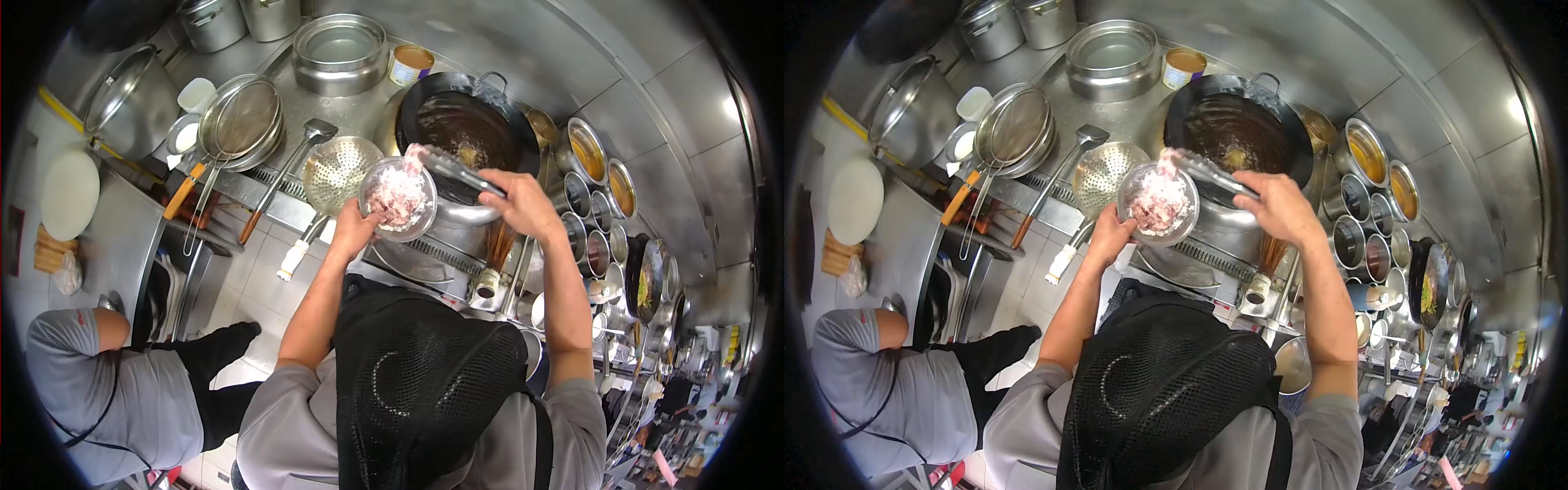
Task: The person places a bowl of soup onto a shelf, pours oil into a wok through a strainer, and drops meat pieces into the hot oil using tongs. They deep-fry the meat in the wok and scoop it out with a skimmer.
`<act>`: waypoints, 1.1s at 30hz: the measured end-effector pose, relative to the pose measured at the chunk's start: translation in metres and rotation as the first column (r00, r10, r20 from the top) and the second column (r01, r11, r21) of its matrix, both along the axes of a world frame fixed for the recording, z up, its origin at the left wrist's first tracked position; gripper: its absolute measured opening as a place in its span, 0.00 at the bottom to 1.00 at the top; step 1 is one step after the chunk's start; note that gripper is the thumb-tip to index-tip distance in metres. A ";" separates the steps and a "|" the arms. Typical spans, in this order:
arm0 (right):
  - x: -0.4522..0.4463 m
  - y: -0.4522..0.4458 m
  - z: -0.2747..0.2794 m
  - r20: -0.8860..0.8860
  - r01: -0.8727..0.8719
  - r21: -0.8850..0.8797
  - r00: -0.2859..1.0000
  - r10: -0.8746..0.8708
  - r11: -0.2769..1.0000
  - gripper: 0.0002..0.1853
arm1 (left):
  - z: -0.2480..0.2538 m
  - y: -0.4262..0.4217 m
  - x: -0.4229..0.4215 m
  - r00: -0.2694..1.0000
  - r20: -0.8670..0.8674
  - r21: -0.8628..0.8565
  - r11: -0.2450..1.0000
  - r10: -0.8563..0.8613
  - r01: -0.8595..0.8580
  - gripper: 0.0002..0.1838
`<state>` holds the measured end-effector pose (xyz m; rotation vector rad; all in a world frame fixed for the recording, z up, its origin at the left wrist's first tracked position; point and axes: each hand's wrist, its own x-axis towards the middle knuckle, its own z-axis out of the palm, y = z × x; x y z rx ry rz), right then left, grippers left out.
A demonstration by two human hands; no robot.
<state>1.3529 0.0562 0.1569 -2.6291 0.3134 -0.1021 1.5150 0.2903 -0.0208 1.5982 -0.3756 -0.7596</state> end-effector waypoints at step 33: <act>0.026 0.065 -0.073 -0.303 -0.315 -0.443 0.934 0.190 0.839 0.18 | -0.009 0.030 -0.014 0.878 0.477 0.269 0.956 -0.025 -0.119 0.21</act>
